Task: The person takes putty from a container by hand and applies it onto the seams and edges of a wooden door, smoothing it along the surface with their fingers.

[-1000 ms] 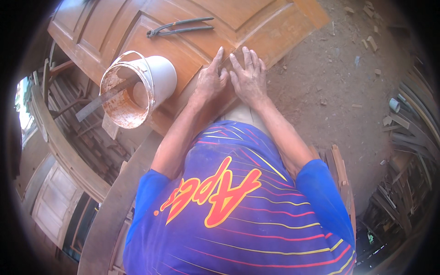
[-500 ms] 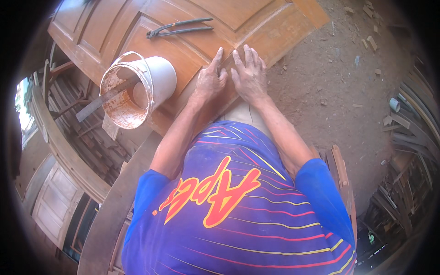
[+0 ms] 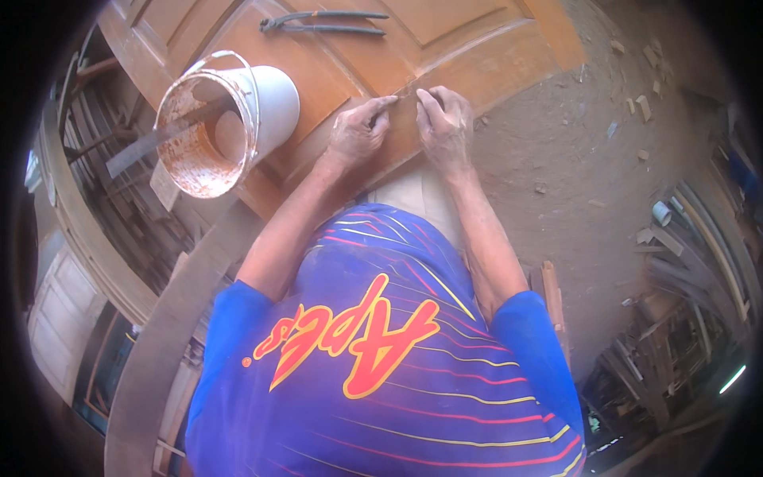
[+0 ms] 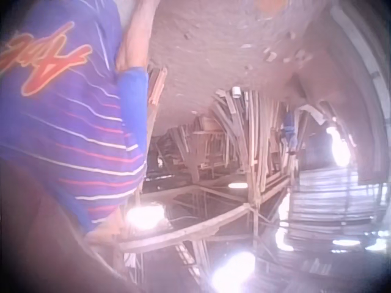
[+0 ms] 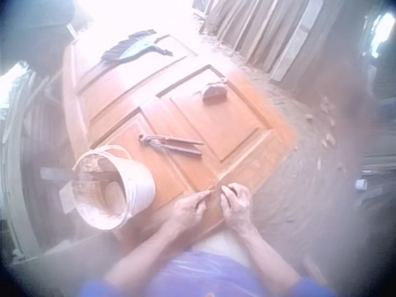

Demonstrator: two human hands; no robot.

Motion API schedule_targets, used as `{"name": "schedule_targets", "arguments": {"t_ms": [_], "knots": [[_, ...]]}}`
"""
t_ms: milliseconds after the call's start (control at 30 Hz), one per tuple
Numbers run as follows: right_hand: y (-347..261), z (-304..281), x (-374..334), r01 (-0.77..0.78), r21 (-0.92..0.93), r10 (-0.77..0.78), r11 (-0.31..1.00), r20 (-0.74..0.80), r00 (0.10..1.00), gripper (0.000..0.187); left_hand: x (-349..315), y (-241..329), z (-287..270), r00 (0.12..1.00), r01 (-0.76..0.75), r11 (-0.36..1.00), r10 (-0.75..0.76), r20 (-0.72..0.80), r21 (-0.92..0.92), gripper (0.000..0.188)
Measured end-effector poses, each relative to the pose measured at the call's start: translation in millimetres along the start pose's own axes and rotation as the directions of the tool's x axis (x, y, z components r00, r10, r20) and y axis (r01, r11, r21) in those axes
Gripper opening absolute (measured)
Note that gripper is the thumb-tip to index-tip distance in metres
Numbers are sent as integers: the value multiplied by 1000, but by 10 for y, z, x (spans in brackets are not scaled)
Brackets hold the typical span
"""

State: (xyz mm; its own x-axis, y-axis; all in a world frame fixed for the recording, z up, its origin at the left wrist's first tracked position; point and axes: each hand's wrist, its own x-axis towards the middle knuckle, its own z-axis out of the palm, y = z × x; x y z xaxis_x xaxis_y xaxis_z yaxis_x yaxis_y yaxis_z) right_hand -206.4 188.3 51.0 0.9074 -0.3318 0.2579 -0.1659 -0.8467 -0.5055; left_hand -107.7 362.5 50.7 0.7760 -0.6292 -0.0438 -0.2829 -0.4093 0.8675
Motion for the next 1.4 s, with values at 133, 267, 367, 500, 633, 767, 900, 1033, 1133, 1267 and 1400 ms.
{"name": "schedule_targets", "arguments": {"t_ms": [133, 267, 367, 500, 633, 767, 900, 1033, 1133, 1267, 1400], "knots": [[-11, -20, 162, 134, -45, -128, 990, 117, 985, 40, -23, -92, 30, 998, -4, 1000, 3, -64, -11, 24], [54, -8, 220, 196, -68, -179, 978, 207, 962, 45, -62, -169, 36, 997, -11, 1000, 10, -78, -14, 23], [45, -15, 290, 270, -105, -237, 957, 252, 938, 44, -90, -236, 45, 994, -21, 1000, 21, -111, -4, 22], [107, -65, 390, 342, -123, -273, 931, 385, 882, 43, -111, -285, 62, 991, -8, 1000, 6, -133, -10, 21], [164, -113, 467, 394, -98, -306, 914, 473, 826, 45, -116, -285, 72, 993, 10, 1000, -7, -116, 20, 24], [155, -119, 502, 435, -58, -361, 898, 465, 808, 48, -142, -307, 71, 991, 30, 999, -26, -128, 27, 23], [133, -131, 515, 421, -23, -356, 907, 493, 794, 49, -155, -334, 94, 987, 41, 998, -34, -155, 44, 22], [115, -68, 557, 452, 13, -397, 892, 500, 770, 46, -174, -407, 96, 981, 33, 999, -28, -190, 25, 21], [94, 5, 590, 444, 25, -392, 896, 517, 761, 41, -194, -411, 101, 980, 70, 997, -64, -189, 23, 21], [192, 35, 644, 450, 78, -425, 890, 501, 754, 37, -180, -351, 155, 971, 142, 989, -133, -200, 30, 20], [258, 21, 664, 461, 141, -470, 876, 460, 753, 35, -177, -337, 183, 963, 142, 990, -139, -229, -3, 20]]}}
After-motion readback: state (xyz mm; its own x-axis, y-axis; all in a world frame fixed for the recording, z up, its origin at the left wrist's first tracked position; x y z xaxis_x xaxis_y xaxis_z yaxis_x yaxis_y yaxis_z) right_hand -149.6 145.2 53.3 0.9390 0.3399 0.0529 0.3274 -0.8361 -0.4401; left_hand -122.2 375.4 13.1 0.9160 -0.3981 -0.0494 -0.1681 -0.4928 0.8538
